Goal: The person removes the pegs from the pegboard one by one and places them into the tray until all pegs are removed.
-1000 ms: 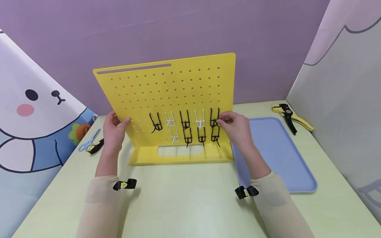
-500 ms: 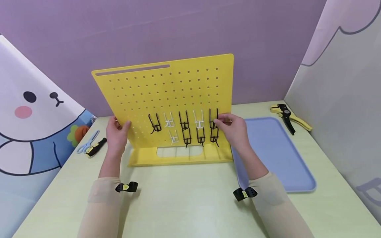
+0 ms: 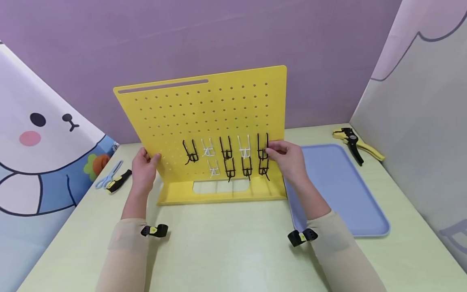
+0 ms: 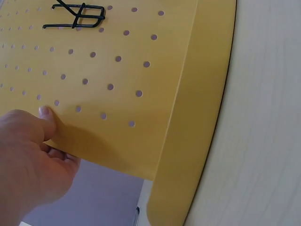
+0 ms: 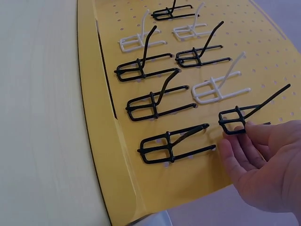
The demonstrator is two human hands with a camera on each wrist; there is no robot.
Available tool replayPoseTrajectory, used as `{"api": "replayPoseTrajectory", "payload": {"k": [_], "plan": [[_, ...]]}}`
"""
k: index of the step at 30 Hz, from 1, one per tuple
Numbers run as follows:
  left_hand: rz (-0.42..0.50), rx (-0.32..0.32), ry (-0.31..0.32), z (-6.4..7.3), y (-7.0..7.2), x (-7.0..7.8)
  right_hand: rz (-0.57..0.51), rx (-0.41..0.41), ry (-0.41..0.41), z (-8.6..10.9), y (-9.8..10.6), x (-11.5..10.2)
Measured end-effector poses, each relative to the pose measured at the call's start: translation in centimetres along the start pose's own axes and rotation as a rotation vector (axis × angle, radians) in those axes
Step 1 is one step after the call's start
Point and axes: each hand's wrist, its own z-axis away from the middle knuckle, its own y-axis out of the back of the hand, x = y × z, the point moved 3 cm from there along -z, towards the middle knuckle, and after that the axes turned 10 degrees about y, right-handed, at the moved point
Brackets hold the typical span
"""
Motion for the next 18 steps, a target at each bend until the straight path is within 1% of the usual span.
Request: {"api": "replayPoseTrajectory", "payload": {"k": [2, 5, 11, 14, 16, 18], "plan": [[0.004, 0.002, 0.021, 0.0, 0.0, -0.1, -0.038, 0.002, 0.003, 0.0, 0.1, 0.1], [0.037, 0.018, 0.048, 0.0, 0.1, -0.2, -0.079, 0.006, 0.005, 0.0, 0.1, 0.3], [0.15, 0.056, 0.055, -0.3, 0.3, -0.9, -0.119, 0.025, 0.011, -0.2, -0.1, 0.6], [0.175, 0.055, 0.045, -0.5, 0.4, -1.3, -0.132, 0.034, 0.016, -0.2, -0.2, 0.8], [0.181, 0.047, 0.049, -0.5, 0.4, -1.3, -0.137, 0.04, 0.016, -0.2, -0.2, 0.9], [0.189, 0.033, 0.065, -0.6, 0.4, -1.3, -0.146, 0.05, 0.014, -0.2, -0.3, 0.9]]}}
